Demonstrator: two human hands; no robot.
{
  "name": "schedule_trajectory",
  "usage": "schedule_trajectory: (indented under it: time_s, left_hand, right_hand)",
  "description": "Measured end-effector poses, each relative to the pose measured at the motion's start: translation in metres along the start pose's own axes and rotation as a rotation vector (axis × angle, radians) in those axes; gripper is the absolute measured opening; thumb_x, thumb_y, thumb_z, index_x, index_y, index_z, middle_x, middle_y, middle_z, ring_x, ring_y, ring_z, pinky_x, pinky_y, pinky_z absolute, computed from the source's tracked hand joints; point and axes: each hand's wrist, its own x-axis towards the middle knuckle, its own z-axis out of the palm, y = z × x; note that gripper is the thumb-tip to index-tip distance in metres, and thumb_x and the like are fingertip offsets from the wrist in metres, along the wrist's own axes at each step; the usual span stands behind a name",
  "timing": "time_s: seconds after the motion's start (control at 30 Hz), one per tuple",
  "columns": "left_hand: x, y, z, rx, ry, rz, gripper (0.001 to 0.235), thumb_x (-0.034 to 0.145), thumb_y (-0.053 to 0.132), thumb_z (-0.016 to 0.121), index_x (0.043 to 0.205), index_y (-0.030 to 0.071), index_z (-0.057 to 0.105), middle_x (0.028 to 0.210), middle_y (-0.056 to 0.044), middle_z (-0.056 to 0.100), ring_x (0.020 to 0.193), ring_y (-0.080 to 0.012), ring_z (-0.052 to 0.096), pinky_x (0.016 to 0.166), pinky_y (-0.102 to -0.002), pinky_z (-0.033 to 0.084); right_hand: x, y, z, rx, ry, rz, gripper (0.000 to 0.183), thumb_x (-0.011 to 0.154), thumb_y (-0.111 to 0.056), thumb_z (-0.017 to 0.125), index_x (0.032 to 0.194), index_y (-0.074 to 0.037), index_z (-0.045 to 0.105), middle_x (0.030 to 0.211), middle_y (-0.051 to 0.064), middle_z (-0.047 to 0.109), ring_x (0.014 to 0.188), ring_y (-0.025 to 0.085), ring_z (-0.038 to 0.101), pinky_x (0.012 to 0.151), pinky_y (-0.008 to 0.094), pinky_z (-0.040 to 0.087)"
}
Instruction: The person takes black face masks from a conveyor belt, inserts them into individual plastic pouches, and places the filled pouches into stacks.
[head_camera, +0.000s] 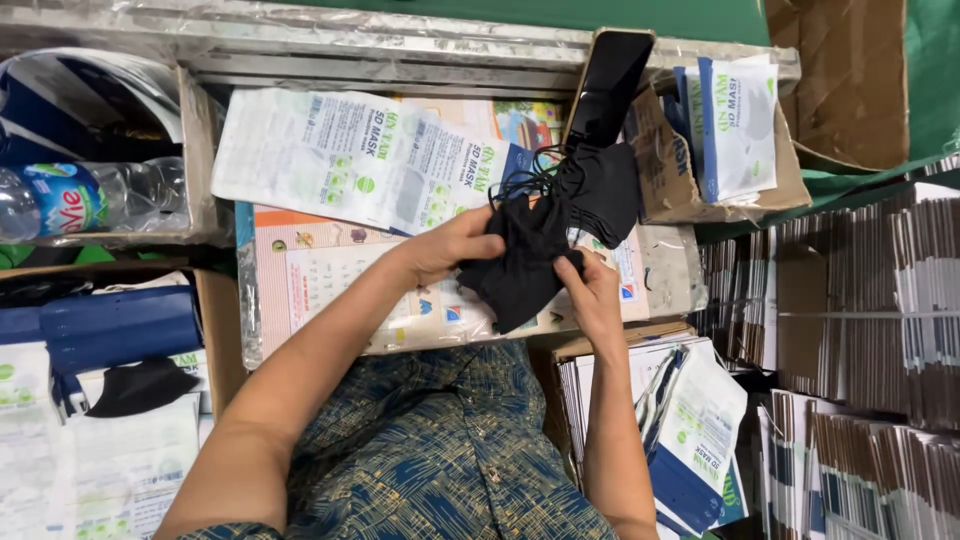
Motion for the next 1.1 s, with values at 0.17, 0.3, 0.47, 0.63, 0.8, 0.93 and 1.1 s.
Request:
schedule_trajectory:
  time_s: [0.17,0.3,0.47,0.63,0.8,0.93,1.1]
  left_hand:
    - [0.001,0.003,-0.003,-0.277,-0.054,0.010,0.107,0.069,0.038,0.092,0.156,0.002,0.041,0.150,-0.007,0.057,0.137,-0.0145,0.054,0.114,-0.030,0.043]
    - [0.003,0.018,0.011,0.035,0.042,0.008,0.094,0.062,0.014,0.093,0.145,0.002,0.049,0.135,-0.006,0.064,0.124,-0.0171,0.059,0.105,-0.031,0.047]
    - [-0.004,0.017,0.021,0.316,0.223,0.143,0.058,0.076,0.005,0.081,0.131,0.000,0.063,0.119,-0.011,0.074,0.111,-0.0224,0.068,0.099,-0.030,0.053]
    - [-0.018,0.045,0.051,0.746,0.163,0.468,0.062,0.076,0.017,0.090,0.124,0.005,0.054,0.100,-0.020,0.073,0.093,-0.0402,0.070,0.076,-0.040,0.054]
    - [-0.013,0.020,0.048,0.945,0.199,0.181,0.069,0.064,0.006,0.077,0.130,0.013,0.058,0.084,-0.014,0.073,0.078,-0.0360,0.072,0.069,-0.042,0.054]
    - [-0.007,0.021,0.047,0.954,-0.121,0.319,0.058,0.064,-0.004,0.071,0.117,0.020,0.075,0.095,-0.010,0.078,0.086,-0.0307,0.075,0.073,-0.039,0.055]
    - [0.029,0.031,0.057,0.750,0.076,0.510,0.039,0.072,-0.001,0.074,0.109,0.008,0.069,0.103,-0.011,0.071,0.098,-0.0315,0.068,0.084,-0.040,0.054]
  right_hand:
    - [-0.001,-0.002,0.004,0.156,0.082,0.031,0.029,0.108,-0.018,0.064,0.112,0.009,0.072,0.098,0.000,0.071,0.087,0.005,0.059,0.079,0.024,0.049]
    - [0.001,-0.003,0.008,0.193,0.165,-0.017,0.039,0.106,-0.023,0.061,0.131,0.006,0.065,0.119,0.006,0.070,0.106,0.010,0.063,0.095,0.025,0.050]
    - [-0.009,-0.082,0.008,-0.301,0.185,-0.206,0.090,0.080,-0.029,0.084,0.151,0.004,0.039,0.138,0.018,0.058,0.121,0.025,0.061,0.103,0.034,0.046]
    - [-0.014,-0.077,0.013,-0.442,-0.055,-0.274,0.099,0.062,-0.028,0.095,0.146,0.000,0.050,0.141,0.021,0.057,0.130,0.033,0.055,0.111,0.040,0.041]
    - [-0.005,0.057,0.003,-0.530,-0.141,-0.350,0.065,0.081,-0.021,0.079,0.140,-0.005,0.058,0.145,0.010,0.060,0.133,0.028,0.062,0.117,0.039,0.043]
    - [-0.005,-0.054,0.021,-0.410,-0.073,-0.472,0.075,0.087,-0.021,0.070,0.149,0.009,0.041,0.140,0.017,0.061,0.112,0.029,0.055,0.099,0.039,0.043]
    - [0.001,0.037,-0.006,-0.378,-0.062,-0.394,0.036,0.093,-0.009,0.076,0.128,-0.001,0.071,0.122,0.009,0.076,0.109,0.020,0.070,0.100,0.036,0.054]
